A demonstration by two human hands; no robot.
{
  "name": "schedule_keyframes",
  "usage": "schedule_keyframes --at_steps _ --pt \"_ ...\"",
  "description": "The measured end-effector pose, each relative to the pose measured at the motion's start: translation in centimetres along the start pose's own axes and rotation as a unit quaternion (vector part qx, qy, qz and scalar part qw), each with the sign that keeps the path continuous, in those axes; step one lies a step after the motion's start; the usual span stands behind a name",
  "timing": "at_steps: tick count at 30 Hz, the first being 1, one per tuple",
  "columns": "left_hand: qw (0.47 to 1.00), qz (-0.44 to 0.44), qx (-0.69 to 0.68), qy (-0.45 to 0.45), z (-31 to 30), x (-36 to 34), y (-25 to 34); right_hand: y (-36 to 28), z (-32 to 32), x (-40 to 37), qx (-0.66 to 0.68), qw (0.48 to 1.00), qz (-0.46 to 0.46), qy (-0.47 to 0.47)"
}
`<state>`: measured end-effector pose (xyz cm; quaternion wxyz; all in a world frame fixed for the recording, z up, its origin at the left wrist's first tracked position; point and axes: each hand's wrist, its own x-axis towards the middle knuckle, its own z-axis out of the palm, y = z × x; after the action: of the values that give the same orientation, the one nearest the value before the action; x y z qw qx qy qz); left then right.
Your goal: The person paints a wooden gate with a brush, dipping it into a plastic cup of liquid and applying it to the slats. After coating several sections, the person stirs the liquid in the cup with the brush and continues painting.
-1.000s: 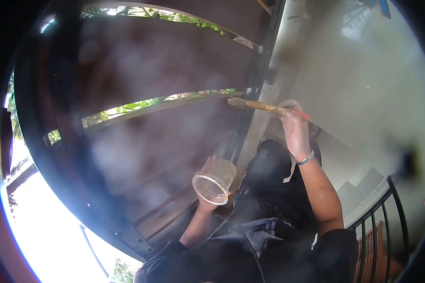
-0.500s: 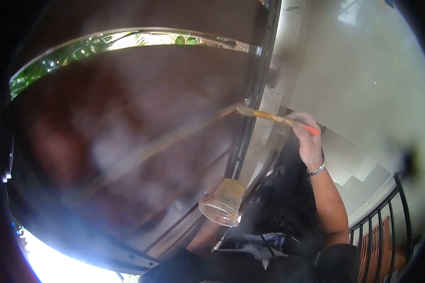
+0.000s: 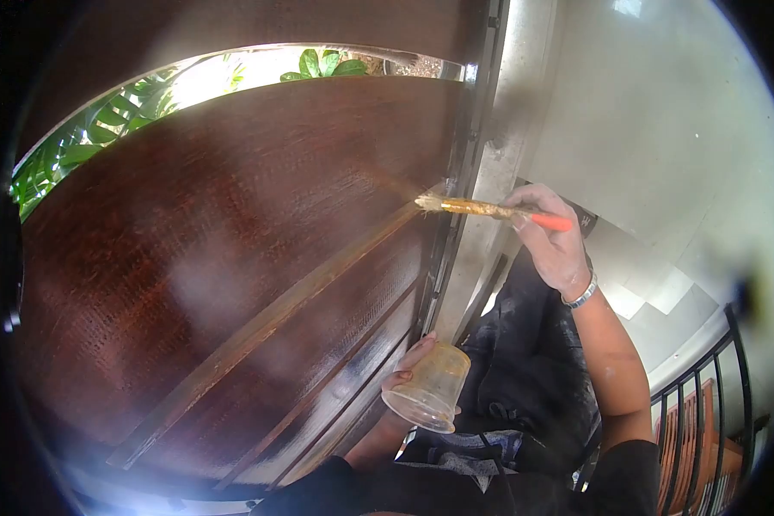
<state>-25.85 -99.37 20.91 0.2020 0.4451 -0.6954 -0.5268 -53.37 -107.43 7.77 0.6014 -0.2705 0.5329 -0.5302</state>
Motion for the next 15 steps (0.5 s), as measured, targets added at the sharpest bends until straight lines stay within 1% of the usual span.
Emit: schedule_keyframes --at_steps 1,4,7,8,10,11,12,13,14,15 --pt "1.0 0.008 -0.008 0.003 0.1 0.1 -0.1 -0.3 0.3 0.3 -0.002 1.0 0.008 0.002" --pt "0.988 0.022 -0.133 0.07 1.3 0.5 0.8 -2.0 1.3 0.7 -0.005 0.999 0.006 -0.038" --pt "0.994 0.008 -0.105 0.038 1.1 0.0 0.9 -4.6 2.5 0.8 -0.009 0.995 -0.008 -0.102" --pt "0.994 0.005 -0.107 0.036 1.3 -0.1 0.9 -5.8 2.9 0.9 0.008 0.993 -0.056 -0.107" --pt "0.988 0.006 -0.147 0.055 2.1 -0.7 1.0 -7.7 3.0 0.7 0.093 0.974 -0.136 -0.157" --pt "0.993 -0.043 -0.107 0.003 1.8 -1.4 0.8 -8.2 3.4 0.6 0.133 0.958 -0.176 -0.182" --pt "0.993 -0.091 -0.064 -0.049 1.1 -1.9 0.9 -8.4 4.2 0.4 0.198 0.945 -0.185 -0.182" --pt "0.992 -0.093 -0.053 -0.059 1.1 -2.1 0.7 -8.1 4.2 0.4 0.194 0.948 -0.178 -0.18" --pt "0.992 -0.096 -0.042 -0.069 1.0 -2.3 0.7 -7.9 4.1 0.5 0.192 0.95 -0.171 -0.178" --pt "0.996 -0.052 -0.063 -0.037 1.6 -1.4 1.0 -7.6 4.0 0.7 0.19 0.952 -0.164 -0.177"
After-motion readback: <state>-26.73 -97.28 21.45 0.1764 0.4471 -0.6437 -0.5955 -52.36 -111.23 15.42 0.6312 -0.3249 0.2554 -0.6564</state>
